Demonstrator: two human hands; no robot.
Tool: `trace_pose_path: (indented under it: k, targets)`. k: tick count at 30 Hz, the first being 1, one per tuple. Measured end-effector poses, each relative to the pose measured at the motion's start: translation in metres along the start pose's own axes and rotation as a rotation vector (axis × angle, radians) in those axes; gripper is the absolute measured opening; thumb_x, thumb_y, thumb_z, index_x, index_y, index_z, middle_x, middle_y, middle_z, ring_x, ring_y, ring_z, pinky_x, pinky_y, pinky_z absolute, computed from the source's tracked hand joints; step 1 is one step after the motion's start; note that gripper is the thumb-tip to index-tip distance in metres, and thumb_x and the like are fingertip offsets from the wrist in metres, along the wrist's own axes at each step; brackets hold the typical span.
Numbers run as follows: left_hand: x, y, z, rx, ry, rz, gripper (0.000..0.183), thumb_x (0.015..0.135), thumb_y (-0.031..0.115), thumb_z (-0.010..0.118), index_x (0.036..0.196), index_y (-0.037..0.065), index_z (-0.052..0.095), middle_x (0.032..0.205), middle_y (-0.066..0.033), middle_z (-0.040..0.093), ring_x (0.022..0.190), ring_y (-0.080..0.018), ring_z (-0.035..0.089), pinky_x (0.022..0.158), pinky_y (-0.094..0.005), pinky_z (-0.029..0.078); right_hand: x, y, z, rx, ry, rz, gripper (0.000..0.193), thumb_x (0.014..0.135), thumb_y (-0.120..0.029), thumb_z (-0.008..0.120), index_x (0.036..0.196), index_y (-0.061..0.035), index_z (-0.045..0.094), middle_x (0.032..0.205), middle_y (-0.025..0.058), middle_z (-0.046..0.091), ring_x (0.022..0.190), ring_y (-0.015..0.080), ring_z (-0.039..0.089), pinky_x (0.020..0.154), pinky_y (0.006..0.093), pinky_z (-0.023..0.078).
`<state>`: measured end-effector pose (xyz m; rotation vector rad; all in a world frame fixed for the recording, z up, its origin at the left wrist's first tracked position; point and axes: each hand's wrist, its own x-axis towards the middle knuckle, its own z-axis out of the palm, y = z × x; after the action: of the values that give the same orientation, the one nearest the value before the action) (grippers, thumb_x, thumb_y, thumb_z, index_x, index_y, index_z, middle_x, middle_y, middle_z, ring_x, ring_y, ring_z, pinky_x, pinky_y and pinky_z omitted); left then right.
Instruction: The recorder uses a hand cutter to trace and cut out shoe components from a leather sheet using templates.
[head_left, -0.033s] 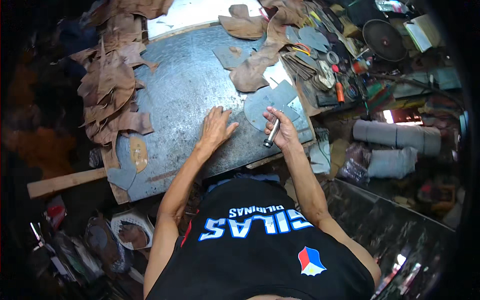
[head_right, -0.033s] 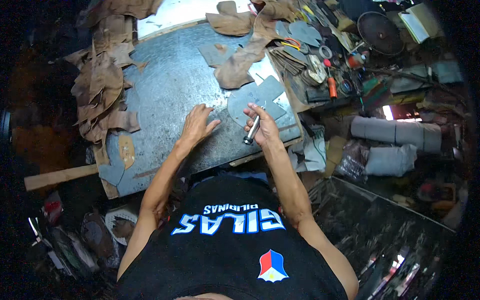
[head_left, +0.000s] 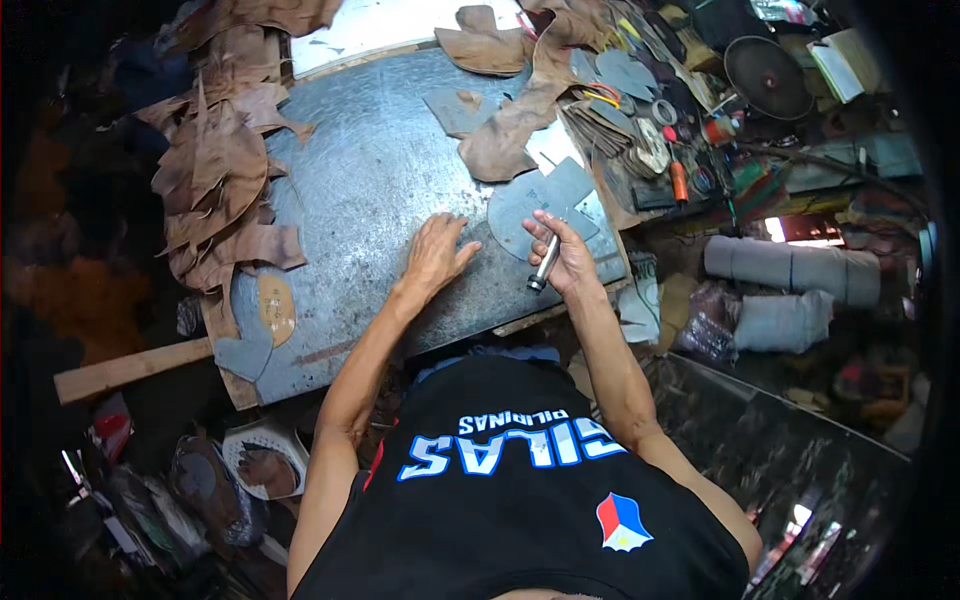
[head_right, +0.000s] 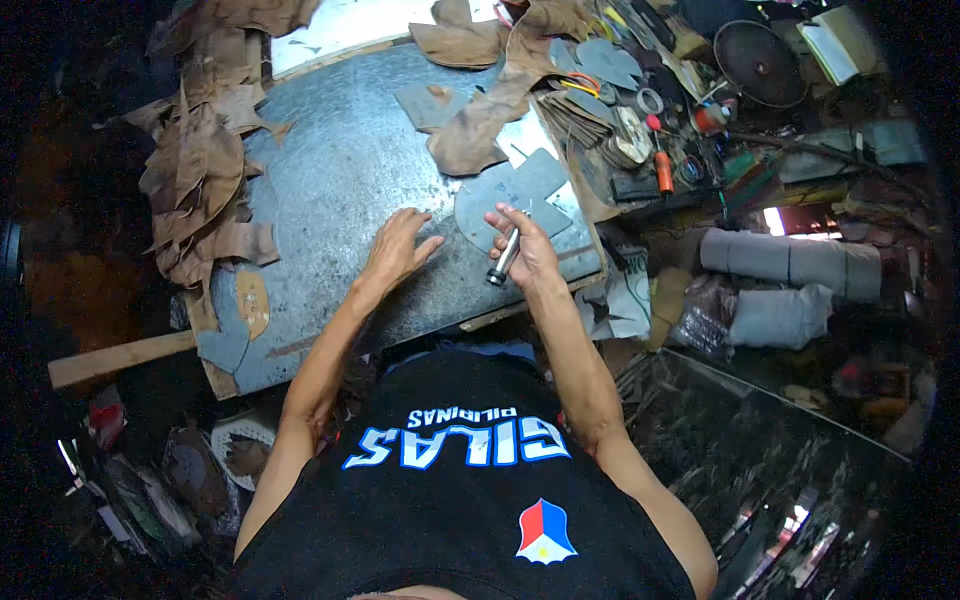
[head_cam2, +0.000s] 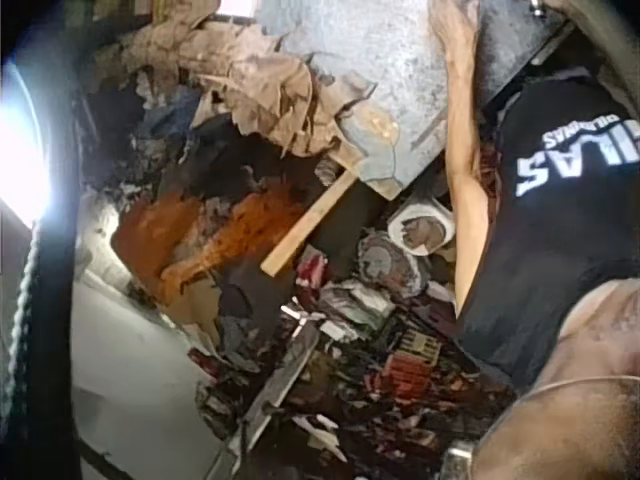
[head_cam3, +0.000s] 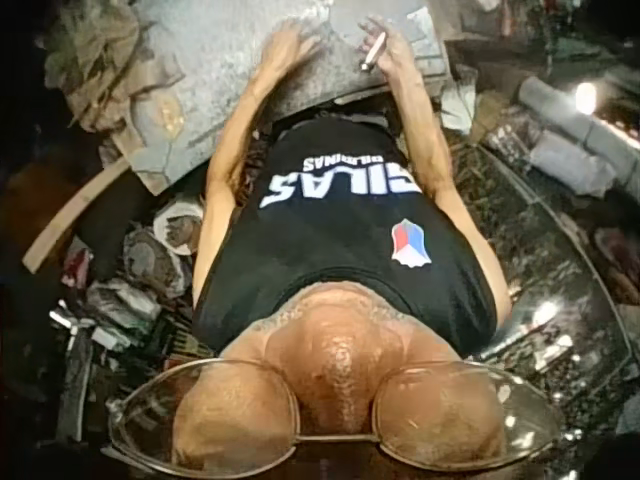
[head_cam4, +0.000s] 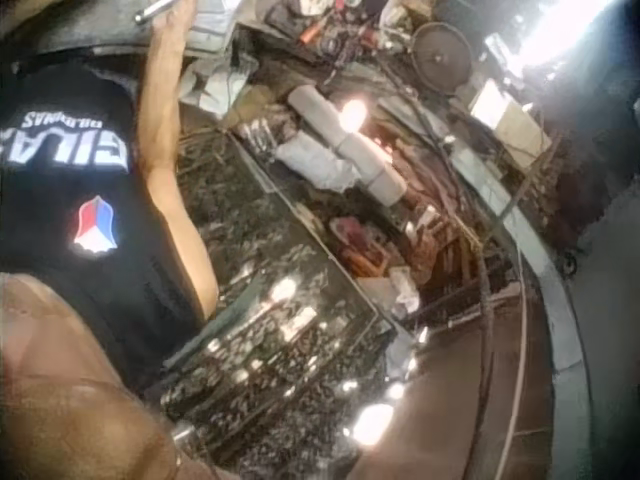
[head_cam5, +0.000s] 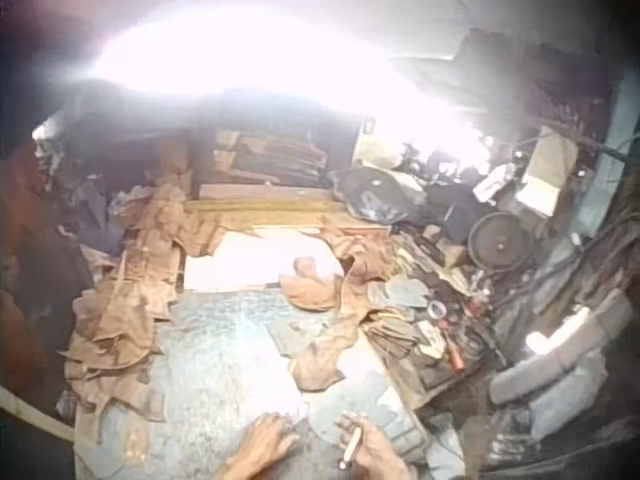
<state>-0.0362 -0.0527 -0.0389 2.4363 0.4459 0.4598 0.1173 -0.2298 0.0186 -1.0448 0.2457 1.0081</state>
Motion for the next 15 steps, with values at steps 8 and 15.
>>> trace_pose_path:
  k: [8, 15]
  targets:
    - [0.046, -0.005, 0.014, -0.677, -0.114, -0.416, 0.053, 0.093, 0.030, 0.064, 0.130, -0.005, 0.053, 0.124, -0.0229, 0.061, 0.109, -0.0301, 0.063, 0.091, -0.0363, 0.050, 0.095, -0.026, 0.007, -0.004, 0.075, 0.076, 0.013, 0.092, -0.017, 0.062, 0.093, -0.0100, 0.051, 0.084, 0.0096, 0.065, 0.049, 0.0128, 0.046, 0.046, 0.0320, 0.041]
    - [0.069, -0.009, 0.018, -1.008, -0.125, -0.723, 0.065, 0.100, 0.036, 0.052, 0.146, -0.004, 0.032, 0.131, -0.0222, 0.055, 0.116, -0.0277, 0.059, 0.093, -0.0342, 0.049, 0.133, -0.017, 0.035, -0.010, 0.170, 0.057, 0.021, 0.083, -0.010, 0.070, 0.087, -0.0095, 0.049, 0.060, 0.0018, 0.048, 0.042, 0.0149, 0.045, 0.039, 0.0338, 0.041]
